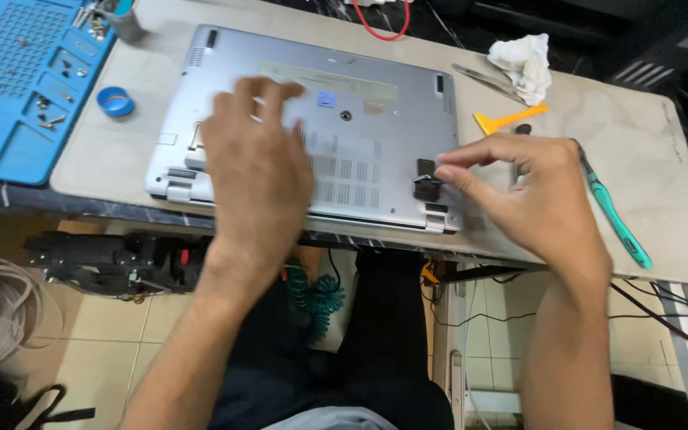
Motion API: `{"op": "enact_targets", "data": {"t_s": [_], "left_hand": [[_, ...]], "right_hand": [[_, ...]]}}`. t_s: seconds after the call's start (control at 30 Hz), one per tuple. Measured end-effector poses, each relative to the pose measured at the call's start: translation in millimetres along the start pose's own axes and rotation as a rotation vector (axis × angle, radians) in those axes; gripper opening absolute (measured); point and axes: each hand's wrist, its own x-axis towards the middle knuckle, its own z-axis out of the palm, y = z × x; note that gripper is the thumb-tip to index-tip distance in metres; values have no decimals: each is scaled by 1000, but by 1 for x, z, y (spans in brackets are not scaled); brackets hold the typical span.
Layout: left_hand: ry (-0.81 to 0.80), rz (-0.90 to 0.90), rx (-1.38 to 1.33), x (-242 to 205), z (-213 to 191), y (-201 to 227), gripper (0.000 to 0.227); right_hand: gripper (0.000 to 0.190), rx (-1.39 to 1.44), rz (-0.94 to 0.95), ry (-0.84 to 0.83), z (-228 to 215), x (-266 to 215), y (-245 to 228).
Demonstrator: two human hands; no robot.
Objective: The person uses a screwdriver to remove multiple screws from the bottom casing of a laptop. The screws are placed into a blue parts organizer tray. The person systematically works around the laptop base, removing screws from various locations.
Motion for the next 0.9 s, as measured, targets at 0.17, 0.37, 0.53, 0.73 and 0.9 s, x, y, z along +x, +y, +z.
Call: {"op": "enact_targets", "data": {"t_s": [0.17,0.37,0.53,0.73,0.9], "left_hand": [[-148,166,-431,-28,37,70,20],[-131,97,-736,-20,40,81,16],[-121,103,-600,-17,56,77,20],[-165,224,-409,-22,56,78,26],[-194,283,-182,-26,50,81,19]], "right_hand": [[13,95,-86,46,8,-8,14],[4,81,30,74,24,14,35],[10,86,128,-72,28,39,46],[26,101,354,-155,29,37,52],[29,-57,376,13,10,21,50]]}}
